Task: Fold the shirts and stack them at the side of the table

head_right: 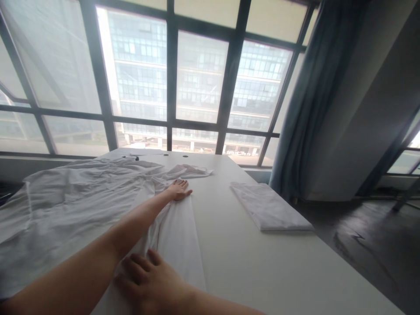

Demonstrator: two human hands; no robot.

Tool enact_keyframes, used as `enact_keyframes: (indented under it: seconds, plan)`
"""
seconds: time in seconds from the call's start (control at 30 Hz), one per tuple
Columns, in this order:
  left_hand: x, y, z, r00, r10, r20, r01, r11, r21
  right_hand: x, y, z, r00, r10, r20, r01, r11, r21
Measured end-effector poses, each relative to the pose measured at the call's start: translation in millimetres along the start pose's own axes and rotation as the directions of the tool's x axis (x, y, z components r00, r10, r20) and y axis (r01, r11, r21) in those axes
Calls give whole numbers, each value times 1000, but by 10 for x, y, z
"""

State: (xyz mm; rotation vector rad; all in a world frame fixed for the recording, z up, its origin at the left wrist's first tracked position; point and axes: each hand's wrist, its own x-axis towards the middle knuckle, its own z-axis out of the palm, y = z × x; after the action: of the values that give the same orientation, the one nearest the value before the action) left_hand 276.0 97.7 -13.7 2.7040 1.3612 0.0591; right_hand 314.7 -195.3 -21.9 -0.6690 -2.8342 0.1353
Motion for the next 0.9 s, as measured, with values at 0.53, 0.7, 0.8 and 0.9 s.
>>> enact_keyframes:
  seconds: [0.53,0.7,0.8,0.9]
  plan:
    - [-2167,-121,-226,966,256,27,-253,964,-84,-17,-240,-329,989,124,-80,-116,988,103]
    - [-3110,-354,-306,981,183,63,-173,975,-138,-100,128,-452,912,319,-256,-331,944,-4]
    - [-3360,-372,-372,975,223,17,-217,961,-169,-349,468,-578,830,509,-228,-538,839,-84]
    - [-3481,-301,-406,972,233,-37,-235,958,-164,-660,697,-617,769,619,-161,-638,761,-122]
